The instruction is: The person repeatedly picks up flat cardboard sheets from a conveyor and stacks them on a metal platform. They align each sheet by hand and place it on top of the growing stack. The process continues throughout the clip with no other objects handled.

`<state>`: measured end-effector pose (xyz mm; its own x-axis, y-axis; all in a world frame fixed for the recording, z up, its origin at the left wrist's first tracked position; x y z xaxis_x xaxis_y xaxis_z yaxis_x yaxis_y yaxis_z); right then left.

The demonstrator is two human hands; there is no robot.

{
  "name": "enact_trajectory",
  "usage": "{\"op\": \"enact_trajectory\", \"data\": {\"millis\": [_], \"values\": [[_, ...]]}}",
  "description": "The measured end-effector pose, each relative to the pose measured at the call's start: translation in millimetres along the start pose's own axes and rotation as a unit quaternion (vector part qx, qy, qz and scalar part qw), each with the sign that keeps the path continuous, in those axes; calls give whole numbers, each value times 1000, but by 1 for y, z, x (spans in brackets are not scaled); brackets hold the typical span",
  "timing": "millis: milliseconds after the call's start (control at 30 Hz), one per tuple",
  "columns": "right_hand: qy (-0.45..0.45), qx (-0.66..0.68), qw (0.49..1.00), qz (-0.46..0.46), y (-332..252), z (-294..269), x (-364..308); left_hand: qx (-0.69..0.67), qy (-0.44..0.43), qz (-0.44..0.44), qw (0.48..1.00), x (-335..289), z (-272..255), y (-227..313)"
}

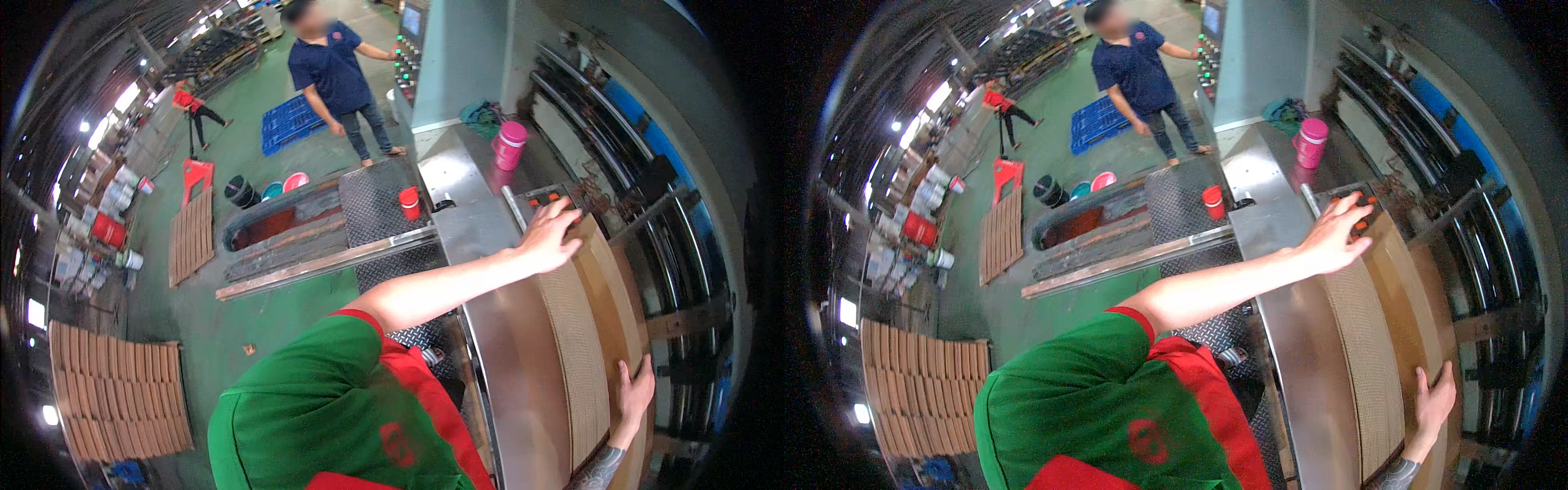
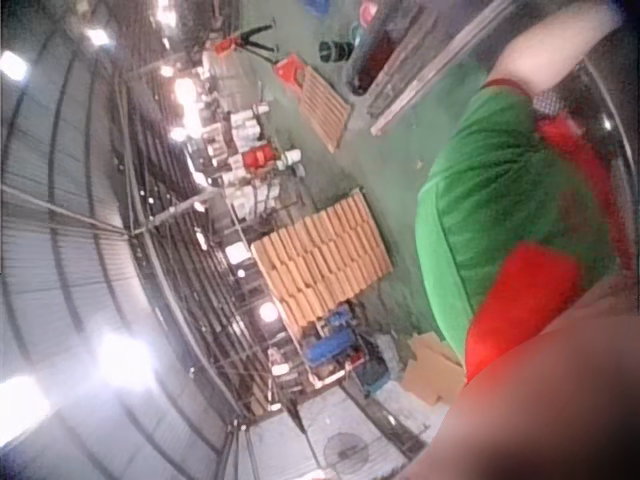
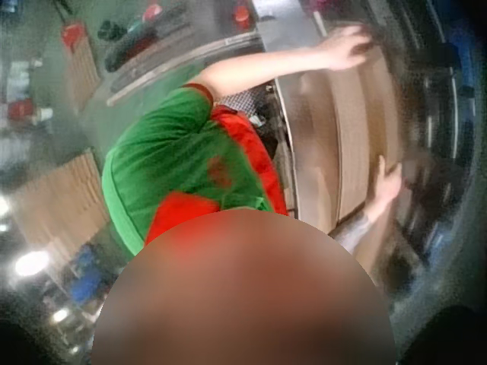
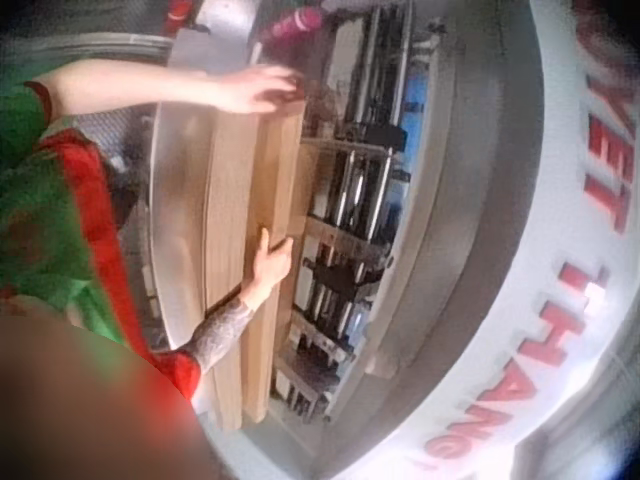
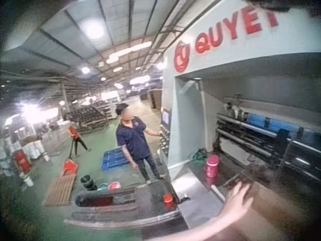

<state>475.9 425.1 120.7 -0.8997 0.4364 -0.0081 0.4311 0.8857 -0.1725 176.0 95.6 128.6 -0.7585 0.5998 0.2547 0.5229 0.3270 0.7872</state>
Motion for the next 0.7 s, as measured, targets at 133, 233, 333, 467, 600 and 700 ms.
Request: {"op": "enact_trajectory", "data": {"millis": [133,233,333,467,600,700], "values": [[35,20,999,-31,-13,-6,-5,-60,-87,243,964,33,81,108],[18,26,999,-19,-20,-11,-4,42,-166,369,914,56,162,165],[8,41,999,-10,-21,-15,-2,107,-192,404,888,88,224,183],[-39,36,998,38,-16,-13,0,75,-328,272,901,93,277,158],[-7,101,995,5,-26,-17,0,72,-385,224,892,85,283,145],[-27,65,996,54,-28,-17,2,81,-367,225,899,87,271,148]]}}
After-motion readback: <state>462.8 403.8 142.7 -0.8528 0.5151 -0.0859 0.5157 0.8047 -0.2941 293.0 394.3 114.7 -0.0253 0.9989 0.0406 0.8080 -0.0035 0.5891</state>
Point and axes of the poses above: each hand's wrist, its own x-axis towards the middle knuckle, its own z-axis out of the palm, y = z × x, the point moved 5 cm from there along x, towards the middle knuckle, and after that the axes turned 10 degrees about -y, right-handed, at the moved point
